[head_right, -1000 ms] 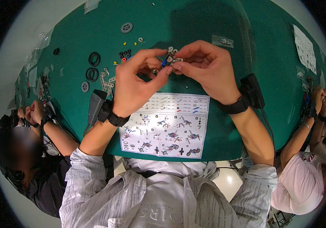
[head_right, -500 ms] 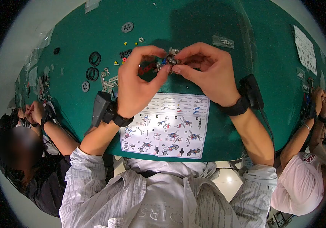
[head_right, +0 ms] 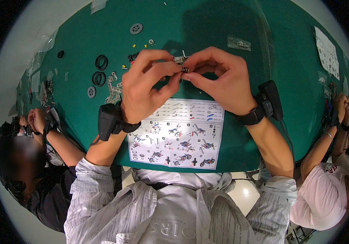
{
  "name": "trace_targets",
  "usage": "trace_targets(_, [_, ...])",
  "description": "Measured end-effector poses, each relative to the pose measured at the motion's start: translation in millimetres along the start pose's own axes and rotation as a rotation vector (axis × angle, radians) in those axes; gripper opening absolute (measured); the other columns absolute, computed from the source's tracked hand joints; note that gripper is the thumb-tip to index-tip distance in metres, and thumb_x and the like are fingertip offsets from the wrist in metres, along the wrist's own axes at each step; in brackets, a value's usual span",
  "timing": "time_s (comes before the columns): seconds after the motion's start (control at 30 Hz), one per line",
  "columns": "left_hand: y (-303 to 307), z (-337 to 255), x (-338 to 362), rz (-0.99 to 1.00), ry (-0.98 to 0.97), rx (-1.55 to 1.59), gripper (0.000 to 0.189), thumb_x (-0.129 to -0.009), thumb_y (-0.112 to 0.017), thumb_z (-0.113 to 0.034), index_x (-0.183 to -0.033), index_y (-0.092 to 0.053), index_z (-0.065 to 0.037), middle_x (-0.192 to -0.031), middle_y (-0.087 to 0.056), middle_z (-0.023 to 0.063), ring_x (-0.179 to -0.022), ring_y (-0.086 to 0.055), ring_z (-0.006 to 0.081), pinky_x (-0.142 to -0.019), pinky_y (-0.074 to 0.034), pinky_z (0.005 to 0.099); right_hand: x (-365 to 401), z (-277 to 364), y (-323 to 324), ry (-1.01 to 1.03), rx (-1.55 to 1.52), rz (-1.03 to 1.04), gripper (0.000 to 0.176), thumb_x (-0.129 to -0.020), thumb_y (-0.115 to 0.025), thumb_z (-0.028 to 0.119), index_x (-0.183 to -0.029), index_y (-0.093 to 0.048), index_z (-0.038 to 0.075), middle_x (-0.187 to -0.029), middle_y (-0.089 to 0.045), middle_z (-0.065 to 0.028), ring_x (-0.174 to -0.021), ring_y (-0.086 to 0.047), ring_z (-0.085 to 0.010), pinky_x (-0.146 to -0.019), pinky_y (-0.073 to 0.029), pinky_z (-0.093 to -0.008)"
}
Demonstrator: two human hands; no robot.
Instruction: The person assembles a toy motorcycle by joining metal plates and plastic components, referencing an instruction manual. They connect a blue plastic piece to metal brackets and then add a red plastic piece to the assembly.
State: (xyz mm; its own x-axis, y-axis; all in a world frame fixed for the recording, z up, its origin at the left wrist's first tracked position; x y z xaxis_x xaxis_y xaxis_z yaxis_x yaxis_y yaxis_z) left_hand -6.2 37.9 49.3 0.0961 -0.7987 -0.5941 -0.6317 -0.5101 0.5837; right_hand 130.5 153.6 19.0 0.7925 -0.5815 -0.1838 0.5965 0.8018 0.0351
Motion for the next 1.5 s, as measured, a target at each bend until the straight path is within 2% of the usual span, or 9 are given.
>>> trace_targets(0.33, [0.5, 0.4, -2.8, -0.004, 0.072, 0.132, 0.024, -0.076, -0.08, 0.002, -0.096, -0.068, -0.003, -0.112, -0.06, 0.009, -0.077, -0.073, 0.0189, -0.059, -0.059, 0.0302, -0.2, -3.0, -1.6, -0.054, -0.066, 0.055, 0.022, -0.087, -0.078, -0.005, -0.108, -0.073, -0.003, -0.108, -0.074, -0.0099, -0.097, -0.071, -0.0138, -0.086, -0.059, -0.0262])
trace_targets(0.53, [-1.2, 0.0, -1.2, -0.005, 0.08, 0.175, 0.024, -0.079, -0.079, 0.004, -0.098, -0.065, 0.001, -0.111, -0.061, 0.0107, -0.081, -0.074, 0.0211, -0.066, -0.063, 0.0299, -0.5, -3.3, -2.5, -0.053, -0.07, 0.064, 0.023, -0.087, -0.078, -0.004, -0.109, -0.072, -0.003, -0.109, -0.074, -0.0105, -0.098, -0.072, -0.0144, -0.086, -0.06, -0.0265])
trace_targets(0.63, [-2.0, 1.1, 0.1, 0.023, 0.127, 0.211, 0.025, -0.078, -0.077, 0.01, -0.101, -0.07, 0.003, -0.118, -0.062, 0.0135, -0.1, -0.071, 0.0202, -0.08, -0.066, 0.0298, -0.4, -4.4, -2.5, -0.066, -0.081, 0.064, 0.023, -0.087, -0.078, -0.004, -0.11, -0.072, -0.003, -0.109, -0.074, -0.0108, -0.098, -0.072, -0.0147, -0.086, -0.06, -0.0266])
trace_targets(0.93, [-4.3, 3.9, -0.7, 0.033, 0.132, 0.267, 0.025, -0.078, -0.075, 0.01, -0.101, -0.07, 0.004, -0.119, -0.063, 0.0147, -0.102, -0.071, 0.0207, -0.085, -0.066, 0.0313, 0.6, -7.7, -1.4, -0.088, -0.102, 0.053, 0.022, -0.087, -0.078, -0.004, -0.108, -0.072, -0.003, -0.108, -0.074, -0.0102, -0.097, -0.072, -0.014, -0.085, -0.06, -0.0259])
trace_targets(1.03, [-4.4, 4.4, -0.8, 0.04, 0.134, 0.259, 0.025, -0.078, -0.075, 0.01, -0.101, -0.07, 0.004, -0.119, -0.063, 0.0143, -0.102, -0.071, 0.0211, -0.085, -0.066, 0.0314, 0.6, -8.3, -1.2, -0.094, -0.09, 0.051, 0.022, -0.087, -0.078, -0.004, -0.108, -0.072, -0.003, -0.108, -0.074, -0.01, -0.096, -0.072, -0.0138, -0.085, -0.06, -0.0259])
trace_targets(1.13, [-3.4, 2.8, -1.6, 0.009, 0.064, 0.202, 0.025, -0.078, -0.077, 0.007, -0.099, -0.064, 0.003, -0.113, -0.063, 0.0117, -0.086, -0.077, 0.0228, -0.072, -0.062, 0.0308, 0.5, -8.8, -1.4, -0.1, -0.099, 0.05, 0.022, -0.088, -0.077, -0.004, -0.108, -0.072, -0.003, -0.108, -0.074, -0.01, -0.096, -0.072, -0.0137, -0.085, -0.06, -0.0259])
trace_targets(1.33, [-2.5, 3.6, -1.7, -0.014, 0.024, 0.147, 0.026, -0.075, -0.078, 0.004, -0.097, -0.066, -0.001, -0.111, -0.064, 0.0103, -0.084, -0.074, 0.024, -0.069, -0.06, 0.0332, 0.6, -7.2, -2.2, -0.097, -0.1, 0.054, 0.021, -0.088, -0.077, -0.004, -0.108, -0.072, -0.003, -0.108, -0.074, -0.0099, -0.097, -0.072, -0.014, -0.085, -0.059, -0.0259])
trace_targets(1.43, [1.1, 0.1, -1.9, 0.031, 0.065, 0.079, 0.026, -0.072, -0.079, 0.006, -0.096, -0.071, -0.002, -0.113, -0.068, 0.012, -0.1, -0.071, 0.0265, -0.082, -0.059, 0.034, 0.6, -4.5, -2.6, -0.082, -0.076, 0.064, 0.021, -0.087, -0.077, -0.004, -0.108, -0.072, -0.003, -0.108, -0.073, -0.0096, -0.097, -0.071, -0.0141, -0.086, -0.059, -0.0258])
trace_targets(1.5, [1.6, -1.4, -3.6, 0.004, 0.014, 0.063, 0.025, -0.073, -0.08, 0.001, -0.095, -0.068, -0.004, -0.111, -0.066, 0.0095, -0.09, -0.071, 0.0269, -0.073, -0.059, 0.0346, 0.7, -3.5, -2.7, -0.066, -0.056, 0.072, 0.021, -0.087, -0.077, -0.004, -0.108, -0.072, -0.003, -0.108, -0.073, -0.0094, -0.097, -0.071, -0.0141, -0.086, -0.059, -0.0258])
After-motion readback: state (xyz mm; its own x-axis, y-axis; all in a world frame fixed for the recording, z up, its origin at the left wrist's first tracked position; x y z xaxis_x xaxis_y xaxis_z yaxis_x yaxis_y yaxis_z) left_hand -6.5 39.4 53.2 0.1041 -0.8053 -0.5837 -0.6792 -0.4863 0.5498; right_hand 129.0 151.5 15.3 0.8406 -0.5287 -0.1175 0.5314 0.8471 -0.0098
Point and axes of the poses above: each hand's wrist, its own x-axis away from the middle knuckle, its own y-axis out of the back of the hand, z = x × y, the point moved 6 cm from there along -x, towards the middle knuckle
